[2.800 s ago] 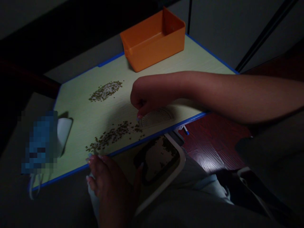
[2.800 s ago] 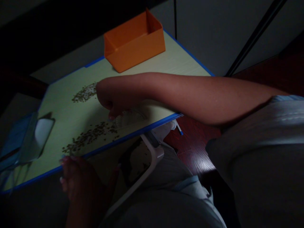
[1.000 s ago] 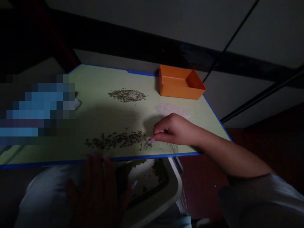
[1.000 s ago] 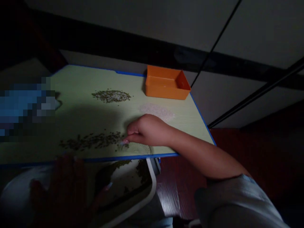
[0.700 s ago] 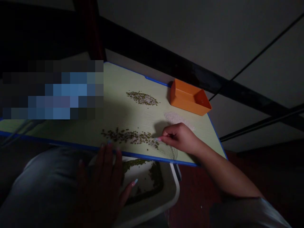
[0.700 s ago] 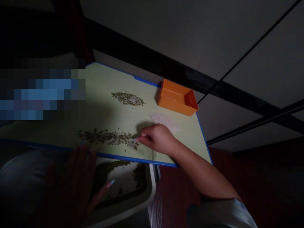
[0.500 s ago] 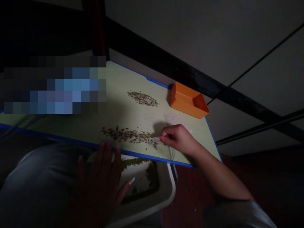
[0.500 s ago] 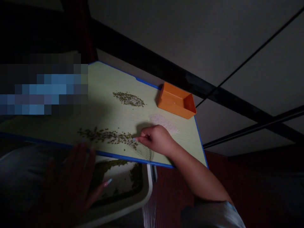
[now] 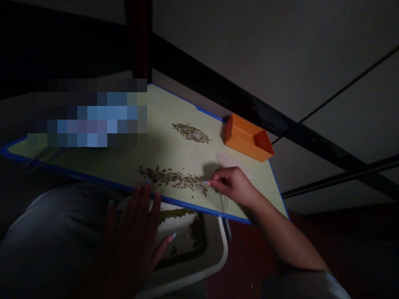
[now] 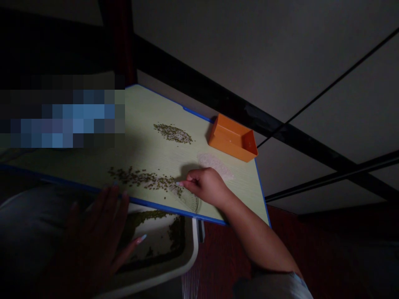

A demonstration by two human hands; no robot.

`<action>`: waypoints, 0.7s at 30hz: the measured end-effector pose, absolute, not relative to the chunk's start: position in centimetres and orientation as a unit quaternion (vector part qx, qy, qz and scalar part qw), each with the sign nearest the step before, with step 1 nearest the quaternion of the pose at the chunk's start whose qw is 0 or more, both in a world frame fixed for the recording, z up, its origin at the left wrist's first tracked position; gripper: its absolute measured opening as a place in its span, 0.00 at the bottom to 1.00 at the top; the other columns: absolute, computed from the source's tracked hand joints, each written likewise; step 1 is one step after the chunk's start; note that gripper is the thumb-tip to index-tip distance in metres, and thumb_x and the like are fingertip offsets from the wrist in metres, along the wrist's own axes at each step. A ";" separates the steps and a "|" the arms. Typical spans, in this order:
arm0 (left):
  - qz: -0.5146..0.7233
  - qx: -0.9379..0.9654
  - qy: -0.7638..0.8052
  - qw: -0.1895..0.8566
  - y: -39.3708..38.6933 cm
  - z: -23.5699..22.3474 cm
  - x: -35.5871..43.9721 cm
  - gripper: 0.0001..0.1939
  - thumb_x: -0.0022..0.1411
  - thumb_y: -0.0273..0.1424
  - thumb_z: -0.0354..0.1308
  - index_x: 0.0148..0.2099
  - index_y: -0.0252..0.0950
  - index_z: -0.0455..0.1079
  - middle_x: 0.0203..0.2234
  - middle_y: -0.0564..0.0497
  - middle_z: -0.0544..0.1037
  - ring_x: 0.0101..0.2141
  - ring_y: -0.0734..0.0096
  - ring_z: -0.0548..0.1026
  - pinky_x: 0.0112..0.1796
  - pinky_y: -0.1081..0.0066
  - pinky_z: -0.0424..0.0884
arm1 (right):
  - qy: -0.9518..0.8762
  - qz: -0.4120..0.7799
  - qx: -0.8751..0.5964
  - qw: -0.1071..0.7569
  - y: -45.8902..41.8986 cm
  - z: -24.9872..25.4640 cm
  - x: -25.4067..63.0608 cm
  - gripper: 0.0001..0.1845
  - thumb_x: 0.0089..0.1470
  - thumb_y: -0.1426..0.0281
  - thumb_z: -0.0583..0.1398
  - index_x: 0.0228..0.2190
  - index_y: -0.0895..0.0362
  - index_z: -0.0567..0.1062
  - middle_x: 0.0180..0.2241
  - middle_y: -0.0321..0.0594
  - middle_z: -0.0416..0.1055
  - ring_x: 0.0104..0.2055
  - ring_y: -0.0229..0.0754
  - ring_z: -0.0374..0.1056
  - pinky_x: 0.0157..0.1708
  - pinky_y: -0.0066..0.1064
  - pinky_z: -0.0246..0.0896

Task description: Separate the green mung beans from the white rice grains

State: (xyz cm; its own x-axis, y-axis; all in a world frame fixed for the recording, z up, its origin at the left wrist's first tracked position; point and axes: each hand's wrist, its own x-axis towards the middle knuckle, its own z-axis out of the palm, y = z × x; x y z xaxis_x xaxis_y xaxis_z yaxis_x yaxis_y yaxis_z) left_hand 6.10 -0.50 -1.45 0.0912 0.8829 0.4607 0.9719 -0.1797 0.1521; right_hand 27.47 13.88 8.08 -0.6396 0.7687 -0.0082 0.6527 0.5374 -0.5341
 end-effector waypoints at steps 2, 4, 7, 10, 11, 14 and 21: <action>-0.234 -0.732 -0.633 0.096 -0.5 -1.5 6.1 0.41 0.58 0.40 0.47 0.66 0.28 0.35 0.65 0.28 0.48 0.64 0.42 0.48 0.59 0.35 0.41 | -0.872 0.260 -0.400 0.115 13.9 8.0 27.4 0.16 0.55 0.61 0.59 0.21 0.59 0.71 0.17 0.29 0.59 0.20 0.29 0.52 0.23 0.24 0.44; -0.234 -0.731 -0.634 0.096 -0.5 -1.6 6.1 0.41 0.58 0.41 0.47 0.66 0.28 0.34 0.65 0.29 0.47 0.64 0.41 0.48 0.59 0.35 0.41 | -0.871 0.268 -0.394 0.117 13.8 7.9 27.3 0.17 0.55 0.61 0.59 0.21 0.59 0.71 0.17 0.29 0.59 0.20 0.29 0.53 0.23 0.24 0.44; -0.234 -0.733 -0.630 0.102 -0.4 -1.7 6.2 0.41 0.58 0.40 0.47 0.66 0.28 0.34 0.65 0.28 0.46 0.64 0.41 0.48 0.59 0.35 0.42 | -0.864 0.284 -0.396 0.128 13.8 7.8 27.0 0.19 0.54 0.58 0.60 0.21 0.59 0.71 0.17 0.30 0.59 0.20 0.29 0.53 0.23 0.24 0.44; -0.234 -0.733 -0.629 0.109 -0.3 -1.7 6.1 0.41 0.58 0.40 0.48 0.66 0.27 0.35 0.65 0.27 0.48 0.64 0.41 0.49 0.59 0.35 0.42 | -0.848 0.314 -0.402 0.146 13.8 7.8 27.1 0.21 0.53 0.55 0.60 0.21 0.59 0.71 0.17 0.29 0.58 0.20 0.29 0.51 0.22 0.23 0.44; -0.233 -0.733 -0.630 0.110 -0.3 -1.7 6.1 0.41 0.57 0.40 0.48 0.66 0.27 0.36 0.64 0.27 0.49 0.64 0.40 0.49 0.59 0.35 0.42 | -0.841 0.329 -0.401 0.152 13.8 7.9 27.2 0.21 0.52 0.54 0.60 0.20 0.59 0.70 0.17 0.29 0.57 0.20 0.29 0.51 0.21 0.23 0.44; -0.237 -0.731 -0.629 0.114 -0.4 -1.8 6.0 0.41 0.57 0.39 0.49 0.66 0.27 0.37 0.64 0.28 0.50 0.64 0.41 0.49 0.59 0.36 0.42 | -0.833 0.386 -0.373 0.136 13.9 8.2 27.6 0.22 0.50 0.53 0.61 0.20 0.59 0.69 0.17 0.29 0.57 0.20 0.29 0.50 0.21 0.23 0.45; -0.239 -0.733 -0.625 0.122 -0.5 -1.8 5.9 0.41 0.57 0.39 0.48 0.66 0.28 0.36 0.65 0.29 0.49 0.65 0.43 0.48 0.59 0.37 0.43 | -0.878 0.323 -0.344 0.085 14.7 8.1 28.1 0.20 0.54 0.56 0.59 0.21 0.59 0.69 0.17 0.29 0.57 0.21 0.30 0.51 0.22 0.23 0.45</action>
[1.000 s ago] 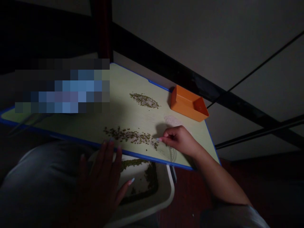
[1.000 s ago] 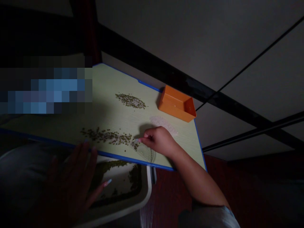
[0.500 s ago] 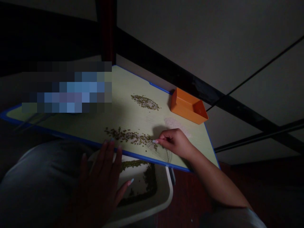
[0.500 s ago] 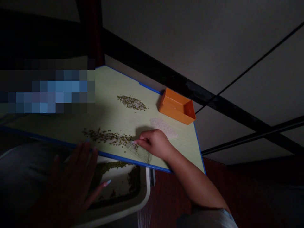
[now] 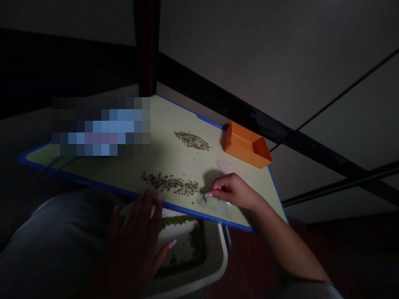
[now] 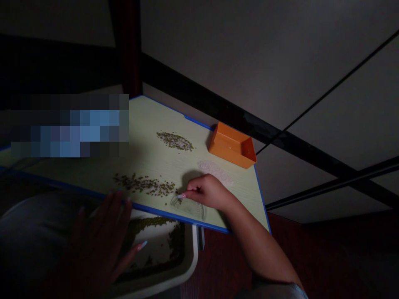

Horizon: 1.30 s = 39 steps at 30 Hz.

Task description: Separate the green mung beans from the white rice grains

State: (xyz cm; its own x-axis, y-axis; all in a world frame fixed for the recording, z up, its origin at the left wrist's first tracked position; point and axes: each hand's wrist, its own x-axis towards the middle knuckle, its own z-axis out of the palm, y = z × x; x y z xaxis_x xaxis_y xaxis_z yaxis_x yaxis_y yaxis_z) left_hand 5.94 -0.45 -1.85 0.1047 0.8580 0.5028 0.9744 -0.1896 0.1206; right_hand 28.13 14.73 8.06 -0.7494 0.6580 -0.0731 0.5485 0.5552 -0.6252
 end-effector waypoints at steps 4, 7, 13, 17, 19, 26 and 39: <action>-0.253 -0.732 -0.617 0.138 -0.2 -2.1 6.0 0.41 0.56 0.39 0.49 0.66 0.27 0.38 0.64 0.28 0.50 0.65 0.42 0.48 0.59 0.37 0.44 | -0.876 0.273 -0.379 0.119 14.7 7.5 27.6 0.20 0.54 0.56 0.59 0.20 0.59 0.69 0.18 0.30 0.58 0.21 0.30 0.52 0.23 0.24 0.45; -0.263 -0.726 -0.618 0.148 -0.2 -2.2 6.1 0.41 0.55 0.39 0.49 0.66 0.27 0.40 0.64 0.29 0.51 0.64 0.42 0.49 0.59 0.37 0.44 | -0.872 0.256 -0.396 0.132 14.3 7.3 27.1 0.20 0.54 0.56 0.59 0.22 0.58 0.72 0.18 0.31 0.60 0.21 0.31 0.53 0.23 0.24 0.46; -0.259 -0.727 -0.615 0.162 -0.2 -2.4 5.8 0.40 0.56 0.42 0.48 0.65 0.28 0.42 0.64 0.30 0.53 0.64 0.44 0.50 0.59 0.39 0.45 | -0.880 0.206 -0.403 0.142 13.9 7.7 26.9 0.19 0.56 0.58 0.57 0.24 0.58 0.75 0.20 0.35 0.67 0.23 0.33 0.59 0.25 0.24 0.49; -0.261 -0.730 -0.608 0.171 -0.1 -2.5 5.8 0.39 0.56 0.42 0.48 0.65 0.27 0.43 0.64 0.30 0.53 0.65 0.43 0.49 0.59 0.39 0.45 | -0.884 0.167 -0.408 0.154 14.0 7.8 27.0 0.17 0.57 0.60 0.57 0.24 0.58 0.75 0.21 0.37 0.70 0.24 0.33 0.62 0.26 0.24 0.51; -0.274 -0.722 -0.617 0.149 -0.1 -2.5 6.0 0.40 0.57 0.45 0.47 0.65 0.29 0.43 0.64 0.31 0.54 0.64 0.44 0.50 0.59 0.39 0.44 | -0.887 0.159 -0.405 0.157 14.1 7.7 27.0 0.16 0.57 0.61 0.57 0.25 0.58 0.75 0.21 0.37 0.70 0.24 0.33 0.62 0.26 0.24 0.52; -0.314 -0.699 -0.634 0.103 -0.1 -1.9 6.4 0.42 0.58 0.53 0.42 0.66 0.34 0.40 0.63 0.33 0.57 0.62 0.44 0.57 0.59 0.39 0.45 | -0.910 0.155 -0.339 0.183 14.1 7.3 27.0 0.15 0.58 0.62 0.57 0.28 0.58 0.77 0.26 0.40 0.75 0.28 0.35 0.69 0.31 0.24 0.59; -0.308 -0.699 -0.640 0.088 -0.1 -2.0 6.3 0.42 0.58 0.54 0.40 0.66 0.35 0.38 0.63 0.33 0.56 0.63 0.44 0.55 0.59 0.38 0.45 | -0.936 0.136 -0.256 0.202 14.2 7.5 27.1 0.12 0.58 0.65 0.58 0.30 0.59 0.78 0.25 0.39 0.76 0.27 0.35 0.70 0.30 0.24 0.61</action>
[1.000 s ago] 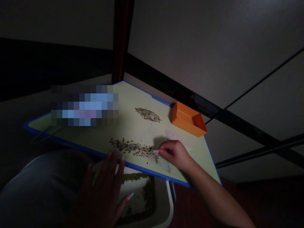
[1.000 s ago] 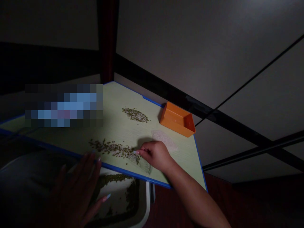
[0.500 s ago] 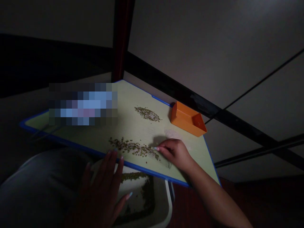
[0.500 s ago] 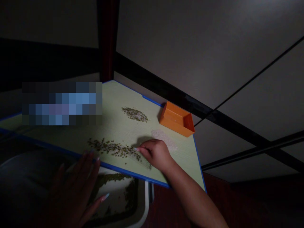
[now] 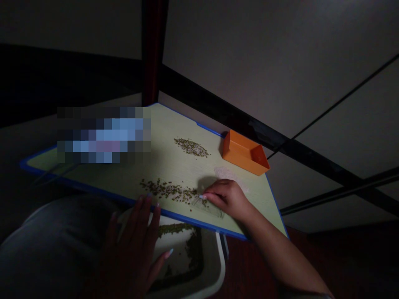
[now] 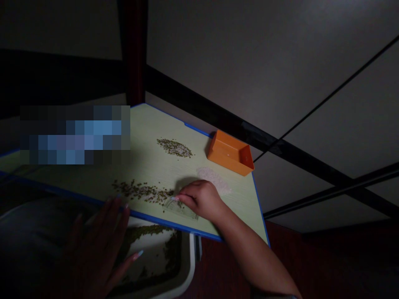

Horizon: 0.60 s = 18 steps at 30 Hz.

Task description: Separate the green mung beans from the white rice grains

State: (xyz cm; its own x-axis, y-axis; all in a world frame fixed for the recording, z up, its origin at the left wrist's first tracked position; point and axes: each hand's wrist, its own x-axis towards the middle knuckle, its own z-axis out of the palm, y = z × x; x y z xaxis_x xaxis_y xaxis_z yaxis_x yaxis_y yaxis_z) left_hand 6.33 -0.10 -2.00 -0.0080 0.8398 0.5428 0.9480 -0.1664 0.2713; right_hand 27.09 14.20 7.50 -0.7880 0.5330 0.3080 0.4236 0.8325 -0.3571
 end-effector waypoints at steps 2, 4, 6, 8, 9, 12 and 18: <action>-0.306 -0.701 -0.638 0.088 -0.1 -2.1 6.3 0.42 0.57 0.54 0.40 0.66 0.35 0.38 0.63 0.33 0.56 0.63 0.44 0.55 0.59 0.38 0.45 | -0.940 0.136 -0.240 0.201 14.2 7.5 27.1 0.12 0.58 0.65 0.58 0.30 0.59 0.78 0.25 0.40 0.77 0.28 0.35 0.70 0.30 0.24 0.61; -0.304 -0.703 -0.637 0.090 -0.1 -2.1 6.3 0.43 0.57 0.54 0.41 0.66 0.35 0.38 0.63 0.33 0.56 0.63 0.44 0.55 0.59 0.38 0.45 | -0.938 0.134 -0.239 0.211 14.2 7.5 27.0 0.12 0.58 0.65 0.58 0.30 0.59 0.78 0.25 0.40 0.76 0.27 0.35 0.70 0.30 0.24 0.61; -0.301 -0.706 -0.635 0.093 -0.1 -2.1 6.2 0.44 0.56 0.55 0.42 0.66 0.34 0.38 0.63 0.32 0.56 0.62 0.43 0.55 0.59 0.37 0.45 | -0.931 0.129 -0.257 0.225 14.2 7.6 27.0 0.13 0.58 0.65 0.58 0.29 0.59 0.78 0.24 0.40 0.76 0.26 0.35 0.69 0.29 0.24 0.60; -0.297 -0.710 -0.631 0.096 -0.1 -2.0 6.2 0.45 0.56 0.56 0.42 0.66 0.34 0.38 0.62 0.31 0.57 0.62 0.42 0.56 0.58 0.37 0.46 | -0.923 0.121 -0.279 0.235 14.2 7.5 27.0 0.13 0.58 0.64 0.58 0.29 0.59 0.78 0.24 0.40 0.75 0.26 0.34 0.69 0.28 0.24 0.60; -0.296 -0.711 -0.630 0.098 -0.1 -1.9 6.2 0.44 0.56 0.55 0.42 0.66 0.34 0.38 0.62 0.31 0.57 0.62 0.42 0.56 0.58 0.37 0.46 | -0.922 0.117 -0.285 0.235 14.2 7.5 27.0 0.14 0.58 0.63 0.58 0.29 0.59 0.78 0.24 0.40 0.76 0.26 0.34 0.69 0.28 0.24 0.60; -0.300 -0.705 -0.635 0.099 -0.1 -1.8 6.2 0.42 0.58 0.54 0.39 0.66 0.33 0.38 0.62 0.31 0.57 0.62 0.42 0.57 0.58 0.36 0.46 | -0.926 0.112 -0.285 0.222 14.1 7.3 26.9 0.15 0.58 0.61 0.58 0.28 0.58 0.79 0.24 0.40 0.76 0.26 0.35 0.70 0.29 0.24 0.60; -0.295 -0.710 -0.631 0.099 0.0 -1.9 6.3 0.43 0.57 0.54 0.41 0.66 0.32 0.39 0.62 0.29 0.56 0.62 0.41 0.56 0.58 0.36 0.47 | -0.926 0.102 -0.295 0.213 14.0 7.0 26.5 0.18 0.58 0.59 0.57 0.28 0.58 0.79 0.25 0.40 0.77 0.28 0.36 0.71 0.31 0.25 0.61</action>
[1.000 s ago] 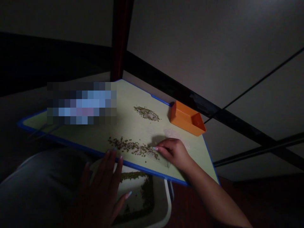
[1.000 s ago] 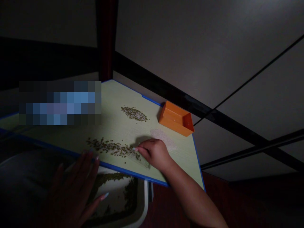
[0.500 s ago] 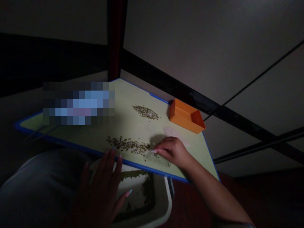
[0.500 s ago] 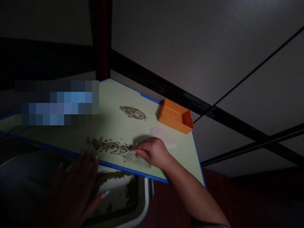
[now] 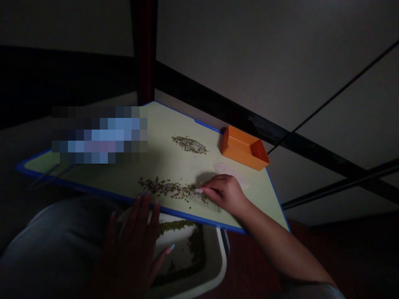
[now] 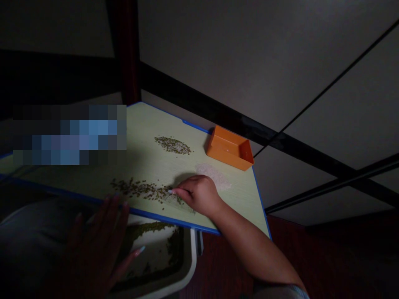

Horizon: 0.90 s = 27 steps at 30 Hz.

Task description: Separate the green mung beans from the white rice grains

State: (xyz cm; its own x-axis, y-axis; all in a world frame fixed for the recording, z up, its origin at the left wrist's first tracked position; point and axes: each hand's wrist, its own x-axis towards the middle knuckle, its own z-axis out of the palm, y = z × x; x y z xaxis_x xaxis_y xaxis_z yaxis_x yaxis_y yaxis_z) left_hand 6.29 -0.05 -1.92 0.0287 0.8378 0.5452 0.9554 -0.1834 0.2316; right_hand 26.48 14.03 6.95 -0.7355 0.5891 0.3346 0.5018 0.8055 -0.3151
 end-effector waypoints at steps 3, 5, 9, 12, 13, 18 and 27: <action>-0.295 -0.710 -0.631 0.097 -0.1 -2.0 6.4 0.43 0.57 0.54 0.41 0.66 0.31 0.40 0.62 0.29 0.55 0.62 0.40 0.55 0.58 0.36 0.46 | -0.931 0.097 -0.286 0.204 14.1 6.9 26.4 0.19 0.58 0.58 0.56 0.30 0.58 0.79 0.26 0.40 0.77 0.28 0.36 0.71 0.31 0.25 0.61; -0.296 -0.708 -0.635 0.095 -0.2 -2.0 6.5 0.43 0.58 0.54 0.40 0.66 0.31 0.40 0.63 0.29 0.54 0.63 0.41 0.54 0.59 0.36 0.45 | -0.935 0.091 -0.278 0.200 14.1 6.9 26.4 0.19 0.58 0.57 0.56 0.30 0.58 0.80 0.26 0.39 0.77 0.28 0.36 0.71 0.31 0.26 0.61; -0.290 -0.703 -0.643 0.091 -0.3 -1.9 6.5 0.42 0.58 0.53 0.39 0.66 0.32 0.39 0.64 0.32 0.52 0.64 0.44 0.52 0.60 0.38 0.44 | -0.942 0.082 -0.260 0.193 14.0 7.1 26.4 0.20 0.58 0.57 0.55 0.29 0.58 0.79 0.25 0.38 0.77 0.27 0.36 0.70 0.31 0.26 0.60; -0.266 -0.708 -0.649 0.085 -0.3 -1.9 6.3 0.44 0.56 0.54 0.42 0.66 0.32 0.37 0.64 0.32 0.52 0.64 0.45 0.52 0.60 0.39 0.44 | -0.947 0.084 -0.253 0.176 13.8 7.2 26.2 0.20 0.59 0.57 0.54 0.30 0.57 0.79 0.27 0.39 0.78 0.29 0.36 0.71 0.33 0.27 0.61; -0.258 -0.710 -0.649 0.085 -0.3 -1.9 6.2 0.46 0.55 0.54 0.44 0.66 0.32 0.36 0.64 0.32 0.51 0.64 0.45 0.52 0.60 0.39 0.43 | -0.947 0.084 -0.258 0.171 13.8 7.1 26.1 0.20 0.59 0.57 0.54 0.31 0.57 0.79 0.27 0.39 0.78 0.29 0.36 0.71 0.33 0.27 0.61; -0.262 -0.707 -0.651 0.090 -0.2 -1.9 6.3 0.46 0.55 0.55 0.44 0.66 0.33 0.36 0.65 0.32 0.50 0.64 0.44 0.51 0.60 0.39 0.43 | -0.938 0.079 -0.297 0.163 13.7 6.8 25.7 0.22 0.58 0.54 0.54 0.31 0.56 0.79 0.26 0.38 0.77 0.29 0.36 0.71 0.33 0.26 0.60; -0.253 -0.709 -0.652 0.087 -0.3 -1.8 6.3 0.45 0.56 0.54 0.42 0.66 0.33 0.34 0.64 0.31 0.53 0.64 0.45 0.52 0.60 0.38 0.44 | -0.915 0.097 -0.361 0.153 13.8 7.1 26.2 0.23 0.58 0.53 0.54 0.27 0.57 0.78 0.24 0.39 0.75 0.27 0.35 0.69 0.30 0.25 0.56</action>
State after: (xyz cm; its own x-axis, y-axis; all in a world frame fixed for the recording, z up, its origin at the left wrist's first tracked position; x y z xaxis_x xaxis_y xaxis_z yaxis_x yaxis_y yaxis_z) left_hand 6.28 -0.29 -1.83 0.0209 0.8810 0.4727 0.9693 -0.1337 0.2064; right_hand 26.16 13.76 7.06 -0.6927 0.6902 0.2092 0.6307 0.7204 -0.2885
